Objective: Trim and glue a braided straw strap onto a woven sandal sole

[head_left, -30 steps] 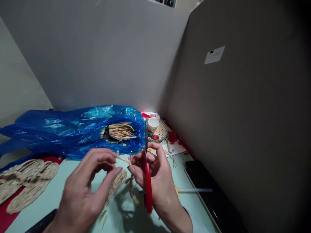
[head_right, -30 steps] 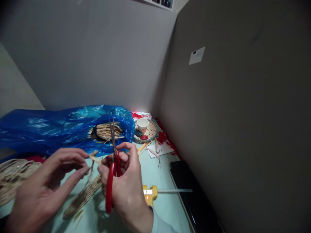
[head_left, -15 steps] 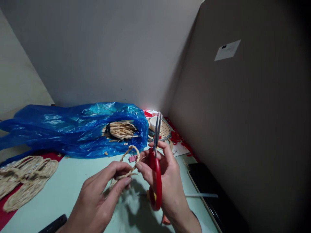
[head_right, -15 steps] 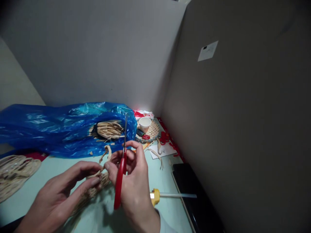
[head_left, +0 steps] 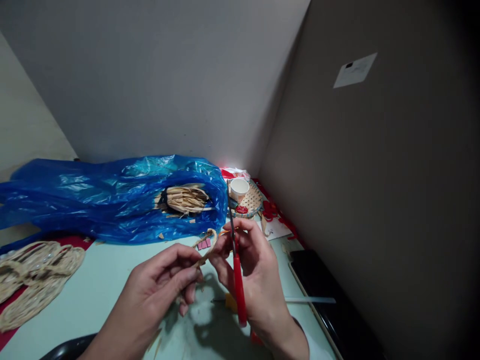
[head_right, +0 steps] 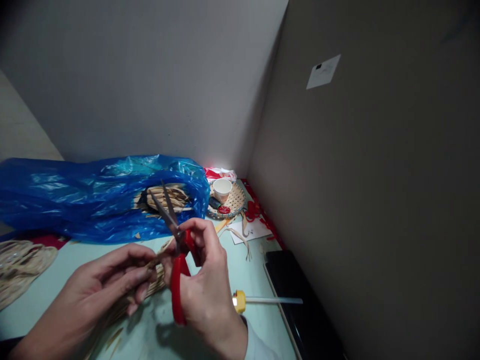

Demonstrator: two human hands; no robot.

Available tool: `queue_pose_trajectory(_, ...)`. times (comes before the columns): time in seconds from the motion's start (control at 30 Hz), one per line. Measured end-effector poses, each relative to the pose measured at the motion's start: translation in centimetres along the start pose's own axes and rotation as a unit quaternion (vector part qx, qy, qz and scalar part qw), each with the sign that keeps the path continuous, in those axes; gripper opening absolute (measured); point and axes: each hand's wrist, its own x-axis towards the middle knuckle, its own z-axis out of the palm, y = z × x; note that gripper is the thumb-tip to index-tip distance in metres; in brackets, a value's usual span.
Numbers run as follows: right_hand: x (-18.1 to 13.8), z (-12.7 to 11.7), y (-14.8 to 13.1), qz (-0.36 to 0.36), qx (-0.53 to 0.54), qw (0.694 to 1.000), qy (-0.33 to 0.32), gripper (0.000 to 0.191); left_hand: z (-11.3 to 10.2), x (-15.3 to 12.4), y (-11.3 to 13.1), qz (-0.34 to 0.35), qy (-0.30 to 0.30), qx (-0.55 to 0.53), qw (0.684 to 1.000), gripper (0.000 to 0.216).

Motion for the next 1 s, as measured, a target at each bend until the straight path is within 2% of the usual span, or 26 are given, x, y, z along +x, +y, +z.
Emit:
queue_pose_trajectory(0.17,0.1,0.1,0.2,0.007,-0.019,1.0,-0.012,0.043,-0.7,0.6,-0.7,-0.025,-0.054,-0.031,0.998,0.027)
queue_pose_trajectory(0.27,0.2,-0.6,-0.2,0.022,-0.045,0.998,-0.028,0.039,-0.9,0.9,-0.5,-0.042,-0.04,-0.057,0.997,0.03)
queue_pose_trajectory(0.33,0.5,-1.7,-0.8,0.016,-0.118,0.992,-0.045,0.034,-0.9,1.0,0.0,-0.043,-0.017,-0.087,0.995,0.034)
queue_pose_trajectory(0.37,0.6,-2.3,-1.2,0.004,-0.178,0.982,-0.06,0.029,-0.9,1.0,0.2,-0.044,-0.006,-0.102,0.994,0.035)
queue_pose_trajectory(0.47,1.1,-4.3,-2.2,-0.059,-0.356,0.928,-0.098,0.024,-0.8,1.1,0.8,-0.044,0.01,-0.135,0.99,0.039)
queue_pose_trajectory(0.57,1.3,-5.2,-2.6,-0.077,-0.437,0.885,-0.138,0.025,-0.8,1.1,0.8,-0.043,0.024,-0.157,0.986,0.041)
queue_pose_trajectory(0.7,1.2,-5.0,-2.1,-0.1,-0.489,0.85,-0.168,0.026,-1.1,1.3,0.5,-0.021,0.017,-0.162,0.986,0.038)
queue_pose_trajectory(0.87,1.1,-4.7,-1.9,-0.145,-0.489,0.841,-0.18,0.018,-1.1,1.4,0.8,-0.023,0.005,-0.149,0.989,0.034)
queue_pose_trajectory(1.0,1.2,-4.8,-2.1,-0.193,-0.514,0.816,-0.18,0.021,-1.0,1.5,1.1,-0.037,0.009,-0.12,0.992,0.035)
